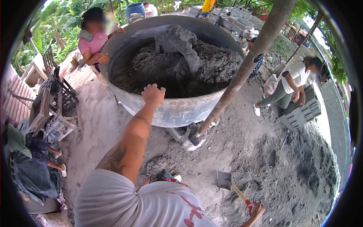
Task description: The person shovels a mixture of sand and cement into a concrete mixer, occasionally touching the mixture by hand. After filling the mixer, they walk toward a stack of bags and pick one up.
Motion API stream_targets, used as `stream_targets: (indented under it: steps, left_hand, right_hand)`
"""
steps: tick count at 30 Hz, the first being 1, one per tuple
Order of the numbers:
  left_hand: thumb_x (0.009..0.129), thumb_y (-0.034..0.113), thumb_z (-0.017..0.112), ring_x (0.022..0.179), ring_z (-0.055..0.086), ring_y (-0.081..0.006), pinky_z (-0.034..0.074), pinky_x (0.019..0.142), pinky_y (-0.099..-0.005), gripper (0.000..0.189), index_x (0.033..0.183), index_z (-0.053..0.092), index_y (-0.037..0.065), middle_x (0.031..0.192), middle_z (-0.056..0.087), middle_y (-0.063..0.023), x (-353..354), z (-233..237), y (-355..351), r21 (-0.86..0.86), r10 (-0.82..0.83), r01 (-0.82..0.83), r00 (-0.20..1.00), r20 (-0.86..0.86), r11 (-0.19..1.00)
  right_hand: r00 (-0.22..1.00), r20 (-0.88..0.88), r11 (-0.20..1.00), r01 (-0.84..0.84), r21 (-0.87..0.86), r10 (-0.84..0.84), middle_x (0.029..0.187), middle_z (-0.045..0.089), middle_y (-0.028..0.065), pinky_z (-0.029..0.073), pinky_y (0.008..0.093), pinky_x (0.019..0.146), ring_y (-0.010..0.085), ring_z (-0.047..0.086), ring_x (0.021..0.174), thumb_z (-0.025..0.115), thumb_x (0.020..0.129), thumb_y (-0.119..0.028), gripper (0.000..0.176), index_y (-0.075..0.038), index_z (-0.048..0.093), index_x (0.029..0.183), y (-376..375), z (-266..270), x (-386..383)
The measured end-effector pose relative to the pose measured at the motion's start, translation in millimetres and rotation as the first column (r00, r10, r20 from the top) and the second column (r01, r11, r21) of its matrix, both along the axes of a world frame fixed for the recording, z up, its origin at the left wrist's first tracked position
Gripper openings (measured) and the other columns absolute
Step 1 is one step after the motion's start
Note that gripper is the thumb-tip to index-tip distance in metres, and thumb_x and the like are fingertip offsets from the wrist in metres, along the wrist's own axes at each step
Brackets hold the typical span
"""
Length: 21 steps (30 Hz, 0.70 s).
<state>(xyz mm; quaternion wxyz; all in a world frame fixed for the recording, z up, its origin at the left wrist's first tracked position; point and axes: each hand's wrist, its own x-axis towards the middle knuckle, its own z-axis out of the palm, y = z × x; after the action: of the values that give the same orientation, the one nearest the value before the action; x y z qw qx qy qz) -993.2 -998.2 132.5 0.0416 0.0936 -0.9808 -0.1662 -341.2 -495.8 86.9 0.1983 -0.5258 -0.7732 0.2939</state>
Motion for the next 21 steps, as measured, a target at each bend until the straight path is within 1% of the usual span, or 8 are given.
stream_targets:
  steps: [3,9,12,14,16,17,20,21]
  left_hand:
    - [0.089,0.044,0.049,0.122,0.052,-0.0315,0.041,0.101,-0.0476,0.051,0.121,0.064,0.007,0.129,0.058,-0.0149,0,1,1,-0.013,-0.003,0.004,0.998,0.059,1.000]
    - [0.086,0.042,0.050,0.124,0.052,-0.0320,0.041,0.102,-0.0457,0.054,0.122,0.065,0.005,0.131,0.058,-0.0149,-7,6,4,-0.017,0.005,-0.001,0.978,0.207,1.000]
    - [0.085,0.041,0.051,0.124,0.053,-0.0318,0.041,0.102,-0.0446,0.055,0.122,0.065,0.004,0.133,0.058,-0.0152,-7,9,3,-0.012,0.012,-0.009,0.967,0.254,1.000]
    - [0.084,0.041,0.051,0.124,0.053,-0.0316,0.041,0.102,-0.0442,0.055,0.122,0.065,0.004,0.133,0.058,-0.0153,-8,11,3,-0.010,0.013,-0.011,0.964,0.266,1.000]
    - [0.083,0.039,0.052,0.124,0.053,-0.0309,0.041,0.102,-0.0438,0.053,0.120,0.066,0.004,0.132,0.060,-0.0149,-9,9,2,0.006,0.012,-0.014,0.960,0.278,1.000]
    - [0.083,0.039,0.052,0.124,0.053,-0.0309,0.041,0.102,-0.0438,0.053,0.120,0.066,0.004,0.132,0.060,-0.0149,-8,8,3,0.005,0.015,-0.017,0.961,0.275,1.000]
    - [0.082,0.038,0.053,0.124,0.054,-0.0310,0.040,0.102,-0.0437,0.052,0.119,0.067,0.003,0.129,0.062,-0.0144,-5,10,0,0.035,0.030,-0.040,0.968,0.249,0.999]
    - [0.081,0.038,0.054,0.124,0.054,-0.0309,0.040,0.102,-0.0437,0.052,0.118,0.067,0.003,0.128,0.062,-0.0143,-6,9,0,0.034,0.035,-0.045,0.969,0.244,0.998]
  right_hand:
    - [1.000,0.009,0.997,-0.029,0.073,0.028,0.051,0.048,0.0094,0.035,0.0413,0.048,0.0194,0.043,0.047,0.047,0.092,-0.037,0.053,0.010,0.058,0.070,13,-13,18]
    - [0.995,0.096,1.000,0.026,0.014,-0.028,0.056,0.053,0.0162,0.039,0.0454,0.057,0.0248,0.044,0.054,0.048,0.091,-0.038,0.054,0.011,0.057,0.071,8,-20,56]
    - [0.979,0.192,0.991,0.039,0.128,-0.063,0.065,0.062,0.0211,0.043,0.0457,0.063,0.0308,0.051,0.058,0.046,0.092,-0.036,0.053,0.011,0.059,0.073,7,-27,75]
    - [0.987,0.143,0.988,0.052,0.147,-0.073,0.071,0.067,0.0217,0.045,0.0452,0.064,0.0331,0.056,0.061,0.045,0.092,-0.036,0.053,0.011,0.060,0.073,-5,-33,79]
    - [0.973,-0.024,0.973,0.229,0.010,-0.229,0.075,0.069,0.0219,0.046,0.0454,0.065,0.0326,0.059,0.062,0.048,0.092,-0.033,0.048,0.011,0.058,0.074,-11,-44,95]
    - [0.974,-0.027,0.974,0.226,0.008,-0.226,0.075,0.069,0.0219,0.046,0.0454,0.065,0.0326,0.059,0.062,0.048,0.092,-0.033,0.048,0.011,0.058,0.074,-16,-46,105]
    - [0.950,0.307,0.945,-0.043,0.324,-0.062,0.092,0.072,0.0138,0.056,0.0484,0.074,0.0296,0.071,0.083,0.052,0.091,-0.058,0.051,-0.011,0.073,0.089,-14,-68,139]
    - [0.918,0.392,0.926,-0.095,0.366,-0.061,0.095,0.072,0.0142,0.055,0.0483,0.076,0.0291,0.071,0.085,0.053,0.090,-0.058,0.050,-0.012,0.073,0.092,-18,-69,144]
